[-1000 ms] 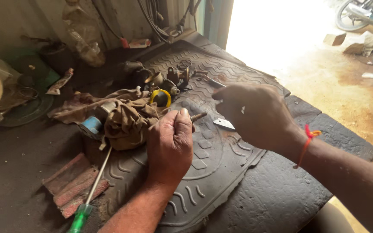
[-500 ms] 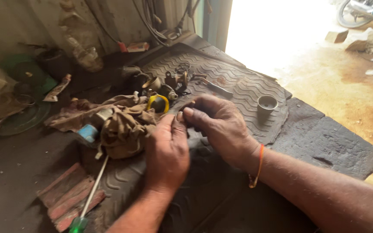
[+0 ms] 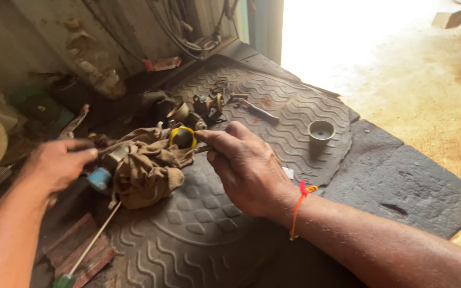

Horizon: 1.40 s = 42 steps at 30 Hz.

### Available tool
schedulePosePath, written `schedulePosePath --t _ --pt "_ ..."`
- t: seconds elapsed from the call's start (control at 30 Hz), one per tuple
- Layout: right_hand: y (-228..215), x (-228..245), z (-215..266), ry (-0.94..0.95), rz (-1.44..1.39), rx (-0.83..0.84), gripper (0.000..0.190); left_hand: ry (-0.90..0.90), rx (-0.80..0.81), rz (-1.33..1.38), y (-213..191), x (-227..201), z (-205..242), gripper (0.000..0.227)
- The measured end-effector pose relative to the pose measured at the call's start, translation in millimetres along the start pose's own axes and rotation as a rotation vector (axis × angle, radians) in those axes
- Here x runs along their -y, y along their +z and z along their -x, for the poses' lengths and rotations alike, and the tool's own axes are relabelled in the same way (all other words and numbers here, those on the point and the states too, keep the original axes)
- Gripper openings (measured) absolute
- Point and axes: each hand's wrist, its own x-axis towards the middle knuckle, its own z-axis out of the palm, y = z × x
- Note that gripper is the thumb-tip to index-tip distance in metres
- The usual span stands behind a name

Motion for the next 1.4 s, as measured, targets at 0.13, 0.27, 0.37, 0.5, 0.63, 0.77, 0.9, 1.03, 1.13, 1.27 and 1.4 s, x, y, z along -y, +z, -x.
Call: schedulePosePath --t 0.13,0.27,0.37,0.5,0.63,0.77,0.9,1.03,1.13,1.27,1.4 --pt "2 -5 1 -0.001 0.032 0.004 0.031 -0.037 0.041 -0.029 17 19 -8 0.029" --pt "2 -6 -4 -0.006 -0.057 -0.033 0.022 0.037 -0.3 -0.077 -11 -24 33 0.025" --pt "3 -10 -4 0.059 -0.1 -0.062 0.017 0.288 -0.519 0.136 -11 -62 76 0.021" --pt "8 -17 -10 0.35 -0.586 0.043 0.018 0.565 -0.446 0.384 12 -108 148 0.016" --pt "11 -21 -7 0.53 -0.955 0.117 0.021 0.642 -0.195 0.503 50 -149 200 0.011" --pt "10 -18 2 0.565 -1.025 0.16 0.024 0.847 -0.108 0.728 65 -154 200 0.014" --pt "15 -15 0 0.607 -1.001 0.15 0.023 0.915 -0.208 0.55 65 -144 200 0.02" --pt "16 -17 0 0.614 -1.083 0.102 0.019 0.978 -0.3 0.293 62 -142 196 0.023" --pt "18 -15 1 0.596 -1.071 0.091 0.021 1.018 -0.366 0.169 66 -145 195 0.017" --pt "17 -12 5 0.559 -1.114 0.119 0.021 1.008 -0.377 0.102 68 -142 192 0.013" --pt "14 -5 4 0.545 -1.058 0.12 0.025 0.941 -0.347 0.258 70 -142 192 0.014"
